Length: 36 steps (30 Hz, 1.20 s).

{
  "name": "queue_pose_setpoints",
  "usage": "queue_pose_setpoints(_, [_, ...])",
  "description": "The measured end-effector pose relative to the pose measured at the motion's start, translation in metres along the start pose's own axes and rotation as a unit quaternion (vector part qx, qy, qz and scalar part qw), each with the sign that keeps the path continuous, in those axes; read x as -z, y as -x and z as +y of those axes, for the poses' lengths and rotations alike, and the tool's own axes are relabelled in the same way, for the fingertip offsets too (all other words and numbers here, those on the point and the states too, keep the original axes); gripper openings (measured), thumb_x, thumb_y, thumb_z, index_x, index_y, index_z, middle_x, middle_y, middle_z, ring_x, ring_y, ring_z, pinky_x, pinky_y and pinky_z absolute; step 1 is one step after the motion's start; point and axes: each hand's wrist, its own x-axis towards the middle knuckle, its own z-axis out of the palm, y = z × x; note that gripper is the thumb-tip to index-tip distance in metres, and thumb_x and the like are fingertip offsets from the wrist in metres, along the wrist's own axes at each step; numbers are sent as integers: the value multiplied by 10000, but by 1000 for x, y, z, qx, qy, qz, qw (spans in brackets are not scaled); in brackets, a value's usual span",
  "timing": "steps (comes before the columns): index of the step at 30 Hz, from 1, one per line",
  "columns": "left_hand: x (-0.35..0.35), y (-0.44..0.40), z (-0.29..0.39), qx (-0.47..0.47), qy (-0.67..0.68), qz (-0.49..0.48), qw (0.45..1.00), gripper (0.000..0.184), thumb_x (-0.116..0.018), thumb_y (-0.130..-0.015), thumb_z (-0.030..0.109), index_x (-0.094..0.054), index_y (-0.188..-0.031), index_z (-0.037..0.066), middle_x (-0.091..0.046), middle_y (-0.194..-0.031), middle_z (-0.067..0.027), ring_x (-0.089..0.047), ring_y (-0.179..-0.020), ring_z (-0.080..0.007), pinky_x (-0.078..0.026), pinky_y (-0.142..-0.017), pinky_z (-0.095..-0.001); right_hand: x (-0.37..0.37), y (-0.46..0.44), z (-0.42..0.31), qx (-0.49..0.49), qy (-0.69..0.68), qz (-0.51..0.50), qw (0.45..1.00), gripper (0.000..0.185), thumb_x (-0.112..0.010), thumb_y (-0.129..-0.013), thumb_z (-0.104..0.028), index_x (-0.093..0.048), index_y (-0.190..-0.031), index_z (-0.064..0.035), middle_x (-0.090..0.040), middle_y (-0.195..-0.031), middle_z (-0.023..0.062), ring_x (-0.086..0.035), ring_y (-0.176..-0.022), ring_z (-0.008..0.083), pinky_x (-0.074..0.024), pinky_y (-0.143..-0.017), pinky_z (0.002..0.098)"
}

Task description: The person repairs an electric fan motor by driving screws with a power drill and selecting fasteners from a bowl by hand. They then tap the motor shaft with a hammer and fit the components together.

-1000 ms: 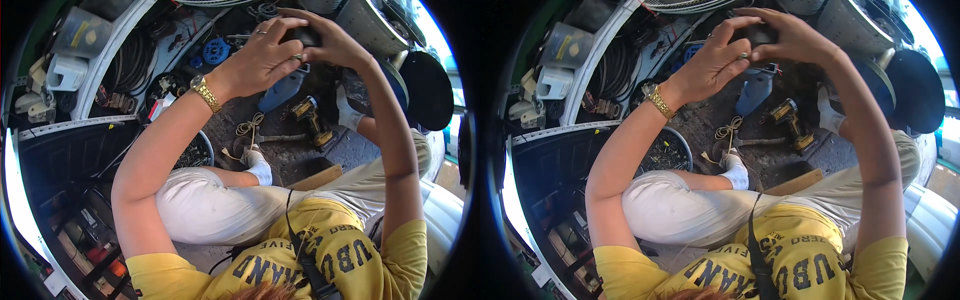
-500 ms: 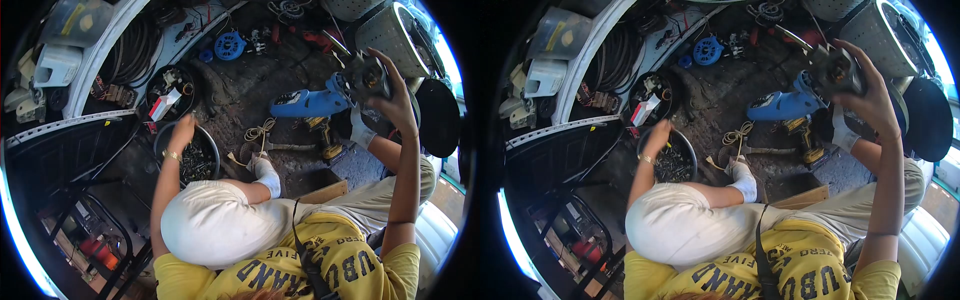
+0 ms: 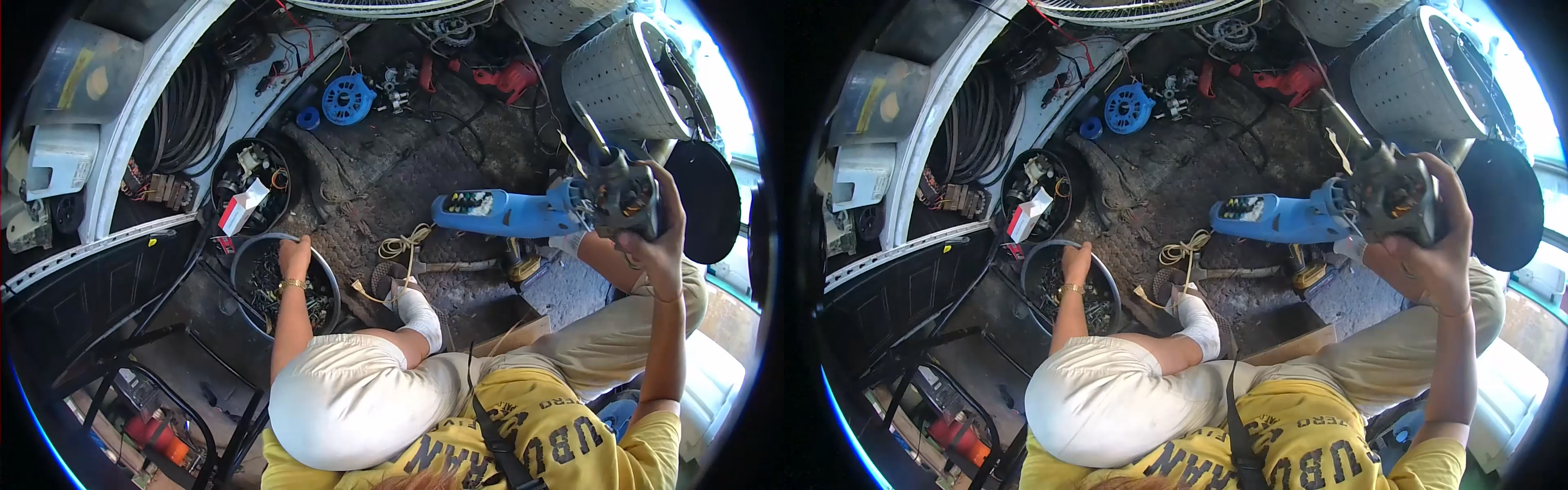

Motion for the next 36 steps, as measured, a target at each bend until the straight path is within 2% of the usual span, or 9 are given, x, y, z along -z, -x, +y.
queue_pose_setpoints(2, [-21,0,-4,0,74,105,992,541,-646,-823,347,-542,-1128,-88,-637,-1051,-308,-622,-984,-451,-483,-867,-492,12,2,-1,-29,-36,26,999,883,-834,-575,-236,-453,-1332,12,-585,-1162,106,-598,-1054,184,-492,-926,315])
queue_pose_setpoints(5, [-29,60,20,-16,-23,95,995,435,-637,-808,261,-515,-1068,-66,-644,-1023,-296,-621,-962,-460,-488,-860,-510,25,2,2,-41,-55,22,997,898,-831,-580,-230,-436,-1346,22,-579,-1182,117,-600,-1056,195,-492,-930,324])
queue_pose_setpoints(8, [-42,89,21,-96,-53,69,992,427,-651,-775,212,-500,-1058,-70,-653,-903,-301,-643,-859,-456,-511,-784,-506,28,1,-5,-61,-54,37,996,895,-820,-594,-231,-426,-1354,32,-577,-1183,124,-601,-1062,203,-495,-930,329])
queue_pose_setpoints(12, [-57,112,41,-187,-49,42,980,398,-648,-756,187,-501,-1012,-80,-645,-852,-313,-642,-810,-461,-508,-756,-514,29,-7,-16,8,-6,67,998,873,-830,-611,-202,-435,-1358,16,-600,-1144,117,-608,-1056,203,-507,-921,326])
queue_pose_setpoints(15, [-55,108,72,-187,-13,61,980,378,-641,-758,216,-525,-956,-85,-645,-844,-312,-637,-813,-466,-502,-759,-515,22,-13,-22,22,17,67,997,787,-810,-631,-90,-477,-1341,-19,-613,-1122,86,-618,-1015,164,-519,-890,291])
queue_pose_setpoints(18, [-55,101,95,-195,9,78,978,385,-631,-742,230,-536,-906,-105,-648,-824,-309,-643,-796,-459,-510,-748,-509,9,-22,-19,64,50,63,995,749,-803,-652,-56,-492,-1332,-21,-616,-1113,78,-618,-1006,153,-521,-876,279])
queue_pose_setpoints(24, [-81,113,106,-256,-7,-10,967,436,-647,-739,224,-489,-969,-110,-652,-806,-294,-656,-778,-446,-521,-726,-500,-12,-31,-5,85,86,49,991,694,-765,-715,-24,-485,-1350,-19,-612,-1133,81,-619,-998,152,-519,-856,276])
queue_pose_setpoints(28, [-76,120,121,-299,-67,-38,951,391,-646,-775,217,-472,-968,-76,-674,-768,-244,-688,-720,-371,-554,-691,-457,-11,-38,-1,60,77,61,993,676,-732,-742,-8,-471,-1365,-20,-604,-1153,102,-622,-1003,165,-529,-837,274])
queue_pose_setpoints(36, [-134,133,111,-494,-131,-41,858,430,-643,-813,267,-476,-985,-90,-650,-629,-174,-677,-591,-317,-547,-560,-406,-24,-38,-13,14,90,70,993,665,-735,-757,-49,-471,-1367,-37,-605,-1176,109,-625,-1012,175,-539,-845,294])
